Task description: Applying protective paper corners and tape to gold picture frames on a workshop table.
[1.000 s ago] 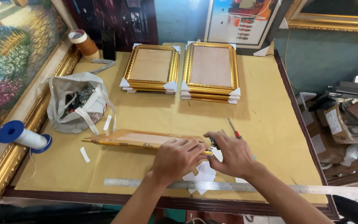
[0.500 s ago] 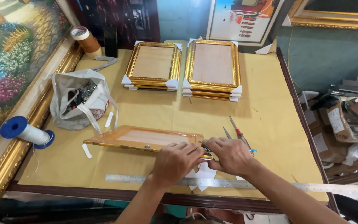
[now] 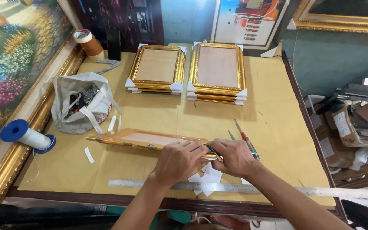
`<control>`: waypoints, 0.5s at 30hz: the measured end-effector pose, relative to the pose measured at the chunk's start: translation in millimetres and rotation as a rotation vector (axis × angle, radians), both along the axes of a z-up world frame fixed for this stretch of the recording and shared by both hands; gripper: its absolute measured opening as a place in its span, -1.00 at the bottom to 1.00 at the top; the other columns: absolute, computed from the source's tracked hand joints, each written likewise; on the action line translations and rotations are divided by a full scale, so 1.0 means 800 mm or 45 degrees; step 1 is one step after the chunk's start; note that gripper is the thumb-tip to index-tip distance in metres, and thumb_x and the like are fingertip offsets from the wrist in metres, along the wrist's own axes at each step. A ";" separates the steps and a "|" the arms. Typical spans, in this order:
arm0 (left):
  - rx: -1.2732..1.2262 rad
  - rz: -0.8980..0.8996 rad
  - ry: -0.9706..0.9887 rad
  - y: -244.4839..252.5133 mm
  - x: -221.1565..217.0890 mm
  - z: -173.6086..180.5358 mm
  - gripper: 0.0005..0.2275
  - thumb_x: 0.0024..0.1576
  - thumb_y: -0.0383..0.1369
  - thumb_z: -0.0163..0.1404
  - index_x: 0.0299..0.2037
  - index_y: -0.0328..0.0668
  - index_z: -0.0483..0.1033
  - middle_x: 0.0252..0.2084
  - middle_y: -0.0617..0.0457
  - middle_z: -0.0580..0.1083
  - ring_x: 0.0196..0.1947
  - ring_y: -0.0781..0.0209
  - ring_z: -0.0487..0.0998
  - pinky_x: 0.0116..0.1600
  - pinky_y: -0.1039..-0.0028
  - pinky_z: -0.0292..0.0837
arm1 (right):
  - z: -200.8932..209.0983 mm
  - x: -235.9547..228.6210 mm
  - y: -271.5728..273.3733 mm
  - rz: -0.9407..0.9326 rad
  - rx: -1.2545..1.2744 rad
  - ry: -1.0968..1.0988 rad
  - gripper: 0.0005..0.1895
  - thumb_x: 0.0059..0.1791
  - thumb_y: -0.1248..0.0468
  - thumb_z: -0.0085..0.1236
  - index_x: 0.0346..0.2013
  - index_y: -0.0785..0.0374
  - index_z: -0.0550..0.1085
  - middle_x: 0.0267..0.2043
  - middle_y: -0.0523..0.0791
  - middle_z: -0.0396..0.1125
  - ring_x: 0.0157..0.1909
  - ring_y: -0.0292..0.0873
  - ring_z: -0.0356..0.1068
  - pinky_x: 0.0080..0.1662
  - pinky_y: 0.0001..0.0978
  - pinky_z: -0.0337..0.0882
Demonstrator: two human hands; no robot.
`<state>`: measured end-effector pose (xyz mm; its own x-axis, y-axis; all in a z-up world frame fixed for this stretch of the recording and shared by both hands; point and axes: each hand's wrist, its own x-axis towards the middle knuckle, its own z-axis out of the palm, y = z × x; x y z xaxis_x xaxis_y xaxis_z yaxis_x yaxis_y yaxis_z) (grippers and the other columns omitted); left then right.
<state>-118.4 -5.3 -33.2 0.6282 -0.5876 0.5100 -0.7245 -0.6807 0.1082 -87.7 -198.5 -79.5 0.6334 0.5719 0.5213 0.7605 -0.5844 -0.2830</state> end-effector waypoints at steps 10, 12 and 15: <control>-0.308 -0.074 0.253 0.003 0.065 0.033 -0.92 -0.03 -0.22 0.00 -0.45 0.14 0.37 -0.41 0.36 0.41 -0.46 0.16 0.49 -0.42 0.43 0.41 | 0.011 0.011 0.004 -0.467 0.738 0.473 -0.76 -0.31 0.33 0.21 -0.41 0.07 0.38 -0.50 -0.27 0.44 -0.75 -0.35 0.10 -0.62 -0.60 0.10; -0.296 0.008 0.445 0.002 0.074 0.040 -0.92 -0.10 -0.17 0.05 -0.52 0.20 0.44 -0.48 0.30 0.44 -0.42 0.12 0.50 -0.37 0.36 0.40 | 0.009 0.015 0.003 -0.528 0.764 0.490 -0.75 -0.32 0.29 0.24 -0.40 0.06 0.40 -0.51 -0.27 0.44 -0.74 -0.37 0.10 -0.59 -0.61 0.09; -0.336 0.069 0.556 -0.001 0.095 0.026 -0.89 -0.17 -0.12 0.09 -0.53 0.23 0.44 -0.50 0.34 0.44 -0.38 0.18 0.50 -0.30 0.40 0.39 | 0.015 0.021 0.004 -0.572 0.680 0.430 -0.77 -0.30 0.29 0.19 -0.38 0.03 0.40 -0.50 -0.29 0.45 -0.72 -0.36 0.12 -0.57 -0.60 0.09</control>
<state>-42.2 -6.1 -12.1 0.8419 -0.4347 0.3198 -0.5377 -0.6249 0.5661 -71.2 -195.4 -67.4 0.9186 -0.0524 0.3916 0.3052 -0.5353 -0.7876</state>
